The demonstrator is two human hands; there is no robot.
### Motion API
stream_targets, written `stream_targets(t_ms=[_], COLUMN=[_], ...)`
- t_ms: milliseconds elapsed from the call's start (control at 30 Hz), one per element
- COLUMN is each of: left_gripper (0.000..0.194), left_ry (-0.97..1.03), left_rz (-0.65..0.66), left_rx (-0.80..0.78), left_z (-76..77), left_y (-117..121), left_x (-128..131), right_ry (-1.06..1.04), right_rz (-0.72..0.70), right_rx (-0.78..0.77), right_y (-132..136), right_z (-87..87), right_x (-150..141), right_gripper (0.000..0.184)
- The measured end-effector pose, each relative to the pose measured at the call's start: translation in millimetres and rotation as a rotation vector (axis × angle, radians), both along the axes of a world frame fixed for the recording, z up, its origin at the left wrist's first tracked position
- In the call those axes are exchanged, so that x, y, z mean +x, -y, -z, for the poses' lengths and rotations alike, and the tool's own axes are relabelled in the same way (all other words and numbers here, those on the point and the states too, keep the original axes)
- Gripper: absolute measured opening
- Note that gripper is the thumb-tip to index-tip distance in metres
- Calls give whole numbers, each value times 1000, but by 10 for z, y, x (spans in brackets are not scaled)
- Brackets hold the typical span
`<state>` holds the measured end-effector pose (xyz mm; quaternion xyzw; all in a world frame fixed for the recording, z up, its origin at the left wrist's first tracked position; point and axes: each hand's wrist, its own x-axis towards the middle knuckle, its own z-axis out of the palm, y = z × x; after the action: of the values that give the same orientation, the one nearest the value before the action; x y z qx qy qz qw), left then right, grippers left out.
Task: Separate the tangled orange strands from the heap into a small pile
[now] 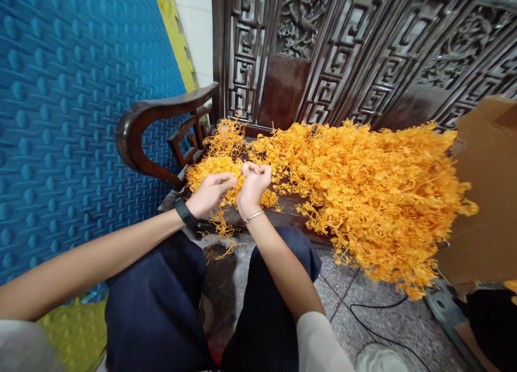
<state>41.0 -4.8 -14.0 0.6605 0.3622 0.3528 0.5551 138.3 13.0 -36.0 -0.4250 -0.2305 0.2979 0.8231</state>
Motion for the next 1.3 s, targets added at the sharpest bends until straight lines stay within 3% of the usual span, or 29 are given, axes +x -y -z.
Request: stream_targets(t_ms=[233, 300, 367, 467, 533, 633, 700, 833, 1000, 1167, 1300], left_gripper=[26, 27, 27, 29, 27, 26, 26, 27, 23, 20, 19], left_ry=[-53, -87, -158, -198, -177, -168, -183, -188, -203, -31, 57], left_rz=[-47, -26, 105, 265, 273, 246, 242, 238, 198, 63, 77], left_rx=[85, 92, 93, 83, 88, -15, -127, -198, -160, -77, -71], left_z=[47, 75, 112, 151, 148, 124, 114, 93, 17, -15, 9], left_y=[-65, 64, 278, 569, 626, 520, 418, 308, 195, -44, -193], left_x=[51, 46, 17, -65, -130, -231, -292, -371, -398, -447, -464], right_ry=[44, 35, -1, 0, 119, 390, 581, 788, 959, 1110, 1192], right_rz=[21, 100, 211, 241, 35, -437, -590, -571, -598, -592, -538], right_rx=[-20, -51, -92, -95, -188, -381, -489, -644, -701, -825, -907], right_y=[-144, -212, -247, -205, -143, -86, -93, -154, -145, -132, -135], right_z=[89, 44, -48, -167, -157, -4, 127, 275, 251, 271, 302], right_x=[26, 202, 498, 970, 1158, 1216, 1192, 1208, 1314, 1364, 1380], right_gripper=[34, 31, 29, 30, 28, 25, 23, 18, 8, 11, 14])
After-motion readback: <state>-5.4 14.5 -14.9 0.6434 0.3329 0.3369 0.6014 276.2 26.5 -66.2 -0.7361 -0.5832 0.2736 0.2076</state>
